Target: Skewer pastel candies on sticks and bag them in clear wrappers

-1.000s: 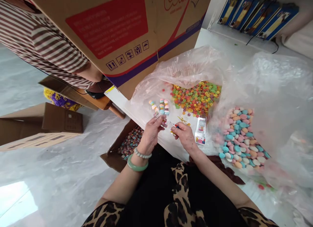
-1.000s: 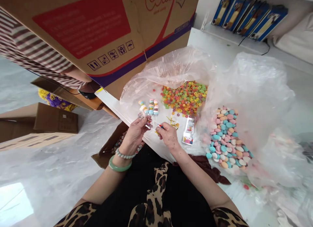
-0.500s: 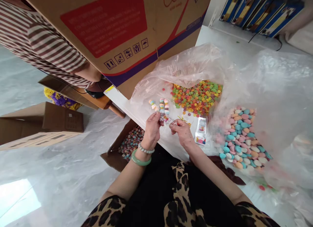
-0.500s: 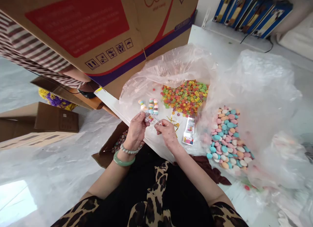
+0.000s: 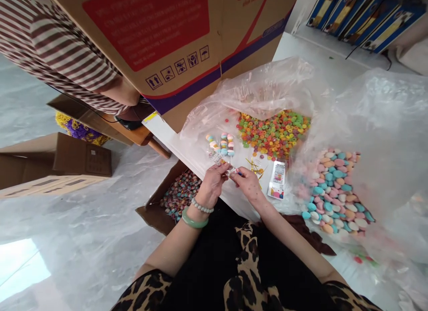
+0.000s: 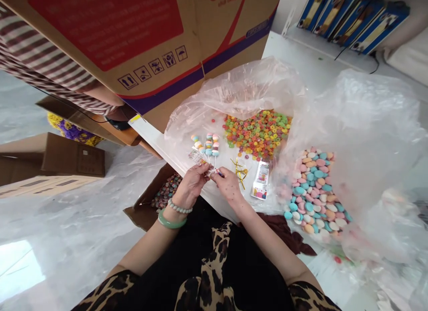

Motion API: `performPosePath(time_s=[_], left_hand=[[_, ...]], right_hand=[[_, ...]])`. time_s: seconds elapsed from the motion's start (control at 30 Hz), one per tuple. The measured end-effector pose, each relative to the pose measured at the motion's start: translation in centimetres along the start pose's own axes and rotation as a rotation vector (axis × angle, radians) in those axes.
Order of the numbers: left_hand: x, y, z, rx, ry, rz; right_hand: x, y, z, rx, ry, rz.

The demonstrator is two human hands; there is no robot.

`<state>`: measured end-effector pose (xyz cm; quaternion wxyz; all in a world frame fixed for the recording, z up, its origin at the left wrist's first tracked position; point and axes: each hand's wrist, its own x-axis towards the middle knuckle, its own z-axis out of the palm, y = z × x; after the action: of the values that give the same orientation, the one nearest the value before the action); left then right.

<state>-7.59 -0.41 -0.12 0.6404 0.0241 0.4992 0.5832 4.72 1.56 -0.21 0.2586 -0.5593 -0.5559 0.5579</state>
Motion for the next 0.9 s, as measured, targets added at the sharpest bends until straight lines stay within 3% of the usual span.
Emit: performPosePath(time_s=[0.17, 0.27, 0.43, 0.57, 0.67, 0.77, 0.83, 0.9], left_hand=[[0.7, -0.2, 0.2, -0.086, -0.081, 0.044], [0.1, 0.0, -0.1, 0.006, -0.104, 0.035], [-0.6, 0.8, -1.4, 0.105, -0.152, 0.006], [-0.4, 1.9, -2.6, 0.016, -0.041, -0.042], [-0.1, 2.9, -3.1, -0.102, 0.114, -0.004], [0.1, 3.6, -3.3, -0.152, 0.108, -0.008], [0.2, 4.0, -3.4, -0.176, 0.069, -0.023], [0.3, 4.2, -3.6, -0.204, 0.054, -0.025]], right_hand=[[0.3, -0.1, 0.2, 0.198, -0.020, -0.021], [0.4, 0.0, 0.4, 0.199, 0.031, 0.012], [0.4, -0.4, 0.2, -0.047, 0.015, -0.041], [1.3, -1.3, 0.0, -0.207, -0.012, -0.093], [2.8, -1.9, 0.7, -0.592, 0.100, -0.127], [4.6, -2.1, 1.9, -0.934, 0.115, -0.068], [5.6, -2.1, 2.1, -0.988, 0.089, -0.010], [6.2, -2.0, 1.7, -0.896, 0.102, 0.033]])
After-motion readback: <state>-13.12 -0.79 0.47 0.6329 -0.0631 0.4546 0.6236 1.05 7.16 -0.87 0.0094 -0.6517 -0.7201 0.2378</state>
